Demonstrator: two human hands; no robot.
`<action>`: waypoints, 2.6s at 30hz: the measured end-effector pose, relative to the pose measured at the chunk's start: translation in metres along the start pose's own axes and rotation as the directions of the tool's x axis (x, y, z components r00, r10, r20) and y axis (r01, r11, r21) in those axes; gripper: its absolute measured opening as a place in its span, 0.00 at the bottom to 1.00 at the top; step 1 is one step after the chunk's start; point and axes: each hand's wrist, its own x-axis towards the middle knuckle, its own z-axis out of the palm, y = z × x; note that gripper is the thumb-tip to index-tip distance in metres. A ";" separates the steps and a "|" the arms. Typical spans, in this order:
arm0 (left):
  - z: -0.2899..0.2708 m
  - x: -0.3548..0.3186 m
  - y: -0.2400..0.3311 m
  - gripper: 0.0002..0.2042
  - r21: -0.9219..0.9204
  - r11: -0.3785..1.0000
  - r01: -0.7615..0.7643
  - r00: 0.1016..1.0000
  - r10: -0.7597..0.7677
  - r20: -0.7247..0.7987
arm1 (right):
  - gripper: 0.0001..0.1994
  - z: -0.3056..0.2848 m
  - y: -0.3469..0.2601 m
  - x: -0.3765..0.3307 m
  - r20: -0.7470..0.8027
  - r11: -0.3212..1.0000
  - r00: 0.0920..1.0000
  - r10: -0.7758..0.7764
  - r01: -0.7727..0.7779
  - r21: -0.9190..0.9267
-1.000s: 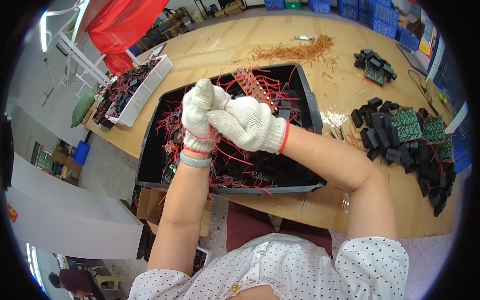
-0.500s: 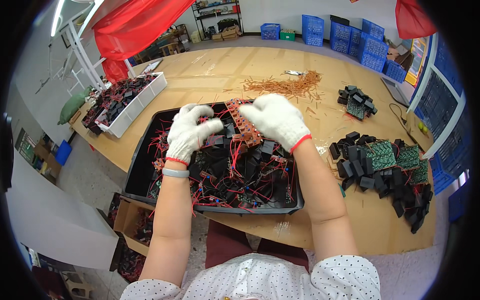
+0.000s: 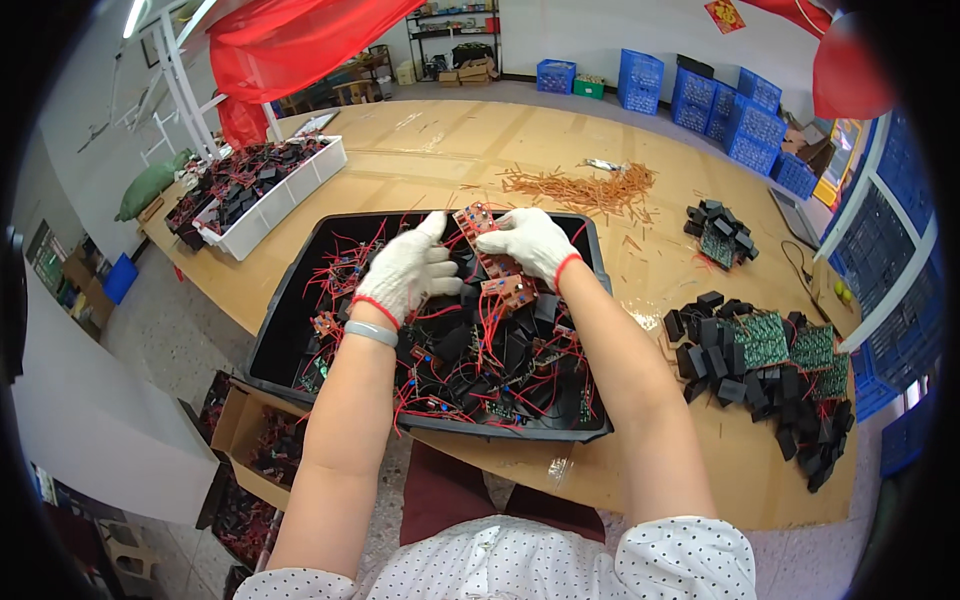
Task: The person trims wires from circuit boards using pliers and snaps the circuit boards apart by hand, placing the pieces into a tray.
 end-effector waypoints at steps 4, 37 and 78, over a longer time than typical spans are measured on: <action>0.015 -0.001 -0.015 0.25 -0.069 0.996 -0.049 0.995 0.055 0.077 | 0.23 0.014 -0.038 -0.041 -0.125 0.960 0.952 -0.280 0.282 -0.001; -0.004 -0.015 0.009 0.29 -0.351 0.909 -0.225 0.971 0.179 -0.159 | 0.28 0.038 -0.069 -0.091 0.406 0.458 0.822 -0.400 0.563 -0.688; 0.005 -0.009 0.003 0.29 -0.288 0.941 -0.176 0.979 0.137 -0.149 | 0.20 0.035 -0.058 -0.095 -0.046 0.684 0.834 -0.549 0.418 -0.598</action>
